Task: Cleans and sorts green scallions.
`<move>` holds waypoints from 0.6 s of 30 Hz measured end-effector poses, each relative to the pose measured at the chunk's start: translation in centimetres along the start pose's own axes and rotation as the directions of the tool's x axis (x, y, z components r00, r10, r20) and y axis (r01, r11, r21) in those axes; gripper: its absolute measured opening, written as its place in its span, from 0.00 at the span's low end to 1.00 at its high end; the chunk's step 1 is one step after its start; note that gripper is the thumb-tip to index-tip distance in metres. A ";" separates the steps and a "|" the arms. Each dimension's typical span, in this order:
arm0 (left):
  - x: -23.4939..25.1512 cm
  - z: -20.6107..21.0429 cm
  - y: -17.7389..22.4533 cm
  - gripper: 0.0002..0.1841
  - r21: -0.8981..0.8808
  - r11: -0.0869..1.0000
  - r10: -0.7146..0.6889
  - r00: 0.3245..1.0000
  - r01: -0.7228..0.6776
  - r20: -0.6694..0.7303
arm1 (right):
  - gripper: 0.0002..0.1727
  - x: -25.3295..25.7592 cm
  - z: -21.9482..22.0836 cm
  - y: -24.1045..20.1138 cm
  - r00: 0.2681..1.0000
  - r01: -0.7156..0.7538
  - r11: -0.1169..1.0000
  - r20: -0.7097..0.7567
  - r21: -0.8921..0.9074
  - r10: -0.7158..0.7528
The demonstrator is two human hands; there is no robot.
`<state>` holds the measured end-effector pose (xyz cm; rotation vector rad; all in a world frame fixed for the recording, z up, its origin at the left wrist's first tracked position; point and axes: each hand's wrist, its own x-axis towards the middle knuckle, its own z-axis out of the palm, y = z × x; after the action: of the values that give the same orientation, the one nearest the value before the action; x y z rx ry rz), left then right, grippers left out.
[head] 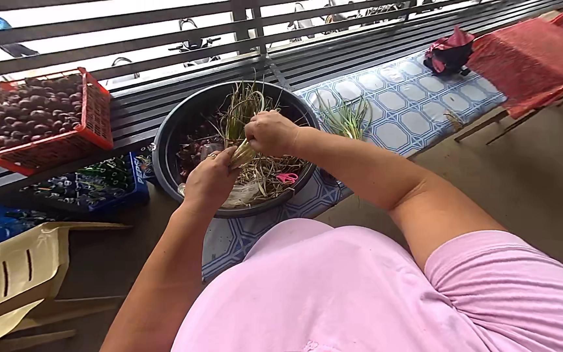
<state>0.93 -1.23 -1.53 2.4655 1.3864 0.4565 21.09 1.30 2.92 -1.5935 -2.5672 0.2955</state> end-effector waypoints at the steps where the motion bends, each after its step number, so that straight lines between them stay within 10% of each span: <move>1: 0.0 0.2 0.4 0.23 0.001 0.999 -0.037 0.999 0.037 0.021 | 0.13 0.0 0.2 -0.3 0.999 -0.032 0.999 -0.032 -0.015 0.032; 9: 0.2 -0.4 2.4 0.14 0.052 0.971 -0.239 0.950 0.233 0.202 | 0.18 0.3 -0.5 4.5 0.796 -0.567 0.787 -0.085 0.241 0.599; 18: -1.7 -0.1 -5.4 0.21 -0.707 0.625 -0.481 0.876 0.332 -0.013 | 0.17 -1.9 0.7 9.4 0.746 -0.615 0.725 -0.070 0.310 0.663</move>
<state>-4.11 0.07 -3.71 1.4695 1.4462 0.9326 29.99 3.53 0.17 -2.2220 -1.6624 0.5011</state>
